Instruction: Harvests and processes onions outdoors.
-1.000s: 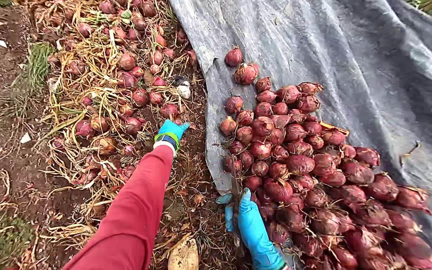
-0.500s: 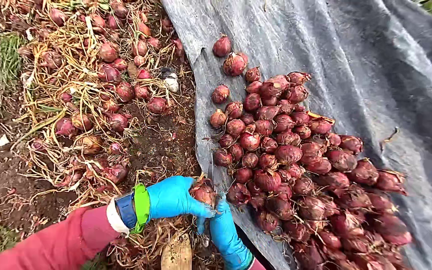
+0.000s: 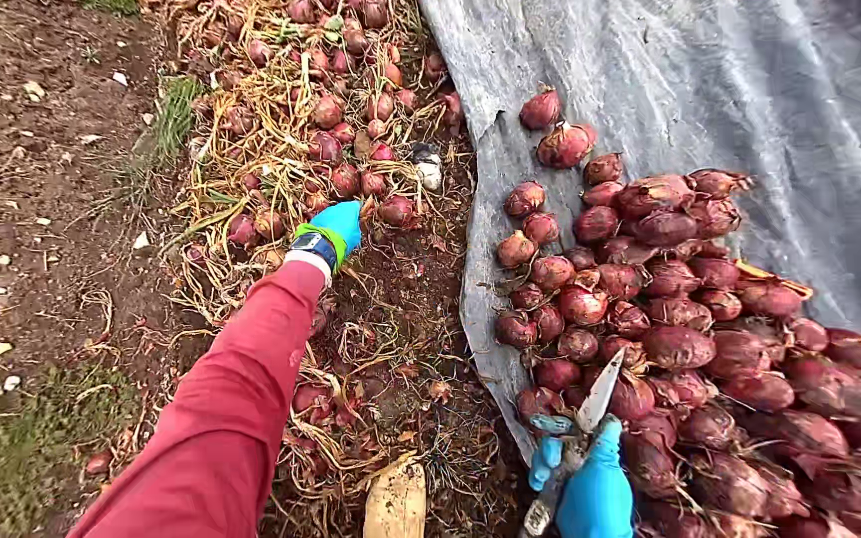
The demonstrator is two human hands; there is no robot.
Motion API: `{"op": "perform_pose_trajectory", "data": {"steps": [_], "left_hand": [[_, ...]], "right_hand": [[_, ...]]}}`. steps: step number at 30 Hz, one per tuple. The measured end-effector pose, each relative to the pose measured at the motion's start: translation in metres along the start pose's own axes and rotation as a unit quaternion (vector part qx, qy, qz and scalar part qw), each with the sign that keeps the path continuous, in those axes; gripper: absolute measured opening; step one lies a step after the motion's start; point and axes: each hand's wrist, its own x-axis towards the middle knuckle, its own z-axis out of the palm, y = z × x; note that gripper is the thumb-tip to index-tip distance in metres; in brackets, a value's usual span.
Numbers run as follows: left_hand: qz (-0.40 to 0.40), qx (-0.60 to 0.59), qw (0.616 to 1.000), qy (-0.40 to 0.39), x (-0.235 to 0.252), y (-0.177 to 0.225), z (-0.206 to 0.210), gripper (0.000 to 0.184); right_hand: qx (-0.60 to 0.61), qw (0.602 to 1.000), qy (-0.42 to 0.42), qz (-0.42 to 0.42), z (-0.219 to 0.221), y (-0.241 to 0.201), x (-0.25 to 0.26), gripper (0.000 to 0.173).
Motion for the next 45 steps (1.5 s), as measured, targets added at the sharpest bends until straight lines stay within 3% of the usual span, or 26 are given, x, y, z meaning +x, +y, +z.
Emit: {"op": "perform_pose_trajectory", "data": {"steps": [3, 5, 7, 9, 12, 15, 17, 20, 22, 24, 27, 29, 31, 34, 36, 37, 39, 42, 44, 45], "left_hand": [[-0.014, 0.073, 0.996, -0.048, 0.055, -0.074, 0.031, 0.074], [-0.051, 0.091, 0.993, -0.056, 0.052, -0.085, 0.043, 0.091], [-0.075, 0.108, 0.989, -0.071, 0.046, -0.076, 0.035, 0.082], [-0.064, 0.147, 0.981, -0.106, 0.047, -0.068, 0.020, 0.066], [-0.020, 0.161, 0.976, -0.144, 0.023, -0.051, 0.008, 0.056], [0.077, 0.104, 0.983, -0.134, -0.036, -0.014, -0.013, 0.060], [0.155, 0.081, 0.973, -0.150, -0.094, 0.018, -0.022, 0.061], [0.233, 0.034, 0.938, -0.253, -0.162, 0.047, -0.010, 0.065], [0.225, -0.097, 0.912, -0.330, -0.181, 0.046, 0.002, 0.067], [0.215, -0.141, 0.891, -0.375, -0.188, 0.045, 0.003, 0.064], [0.174, 0.065, 0.951, -0.247, -0.194, 0.051, -0.018, 0.068], [0.092, 0.029, 0.983, -0.158, -0.196, 0.048, -0.023, 0.065], [0.095, -0.036, 0.990, -0.100, -0.212, 0.058, -0.024, 0.052], [0.230, 0.036, 0.946, -0.223, -0.255, 0.106, -0.029, 0.038], [0.298, 0.043, 0.912, -0.279, -0.254, 0.131, -0.029, 0.035], [0.294, 0.039, 0.920, -0.256, -0.243, 0.131, -0.034, 0.032], [0.213, 0.032, 0.963, -0.161, -0.201, 0.100, -0.057, 0.032], [0.026, -0.008, 0.998, -0.061, -0.156, -0.022, -0.089, 0.040], [-0.076, 0.127, 0.987, -0.069, -0.155, -0.115, -0.090, 0.036], [-0.126, 0.222, 0.963, -0.087, -0.163, -0.147, -0.084, 0.033]], "right_hand": [[-0.063, 0.992, -0.005, 0.107, 0.032, 0.026, -0.010, 0.075], [-0.088, 0.985, -0.026, 0.143, 0.048, 0.032, -0.014, 0.073], [-0.056, 0.985, -0.088, 0.137, 0.048, 0.048, -0.001, 0.074], [0.008, 0.980, -0.099, 0.174, 0.060, 0.065, 0.015, 0.087], [-0.052, 0.965, -0.143, 0.216, 0.078, 0.076, 0.034, 0.095], [-0.110, 0.944, -0.275, 0.146, 0.096, 0.076, 0.043, 0.092], [-0.086, 0.938, -0.329, 0.067, 0.110, 0.063, 0.036, 0.089], [-0.066, 0.949, -0.305, -0.048, 0.120, 0.035, 0.018, 0.087], [-0.122, 0.948, -0.274, -0.107, 0.110, 0.027, 0.008, 0.090], [-0.190, 0.939, -0.262, -0.116, 0.099, 0.017, -0.001, 0.086], [-0.260, 0.921, -0.282, -0.063, 0.072, 0.003, -0.014, 0.082], [-0.237, 0.932, -0.267, -0.057, 0.061, 0.004, -0.024, 0.081], [-0.287, 0.917, -0.272, -0.049, 0.056, 0.004, -0.022, 0.079], [-0.367, 0.865, -0.333, -0.079, 0.058, -0.008, -0.025, 0.085], [-0.335, 0.888, -0.282, -0.137, 0.060, -0.027, -0.027, 0.080], [-0.301, 0.908, -0.238, -0.168, 0.059, -0.033, -0.024, 0.087], [-0.171, 0.952, -0.157, -0.201, 0.058, -0.053, -0.010, 0.085], [-0.076, 0.976, -0.091, -0.184, 0.040, -0.080, 0.019, 0.080], [-0.096, 0.980, -0.086, -0.149, 0.031, -0.067, 0.030, 0.080], [-0.113, 0.980, -0.096, -0.136, 0.032, -0.055, 0.033, 0.081]]}}
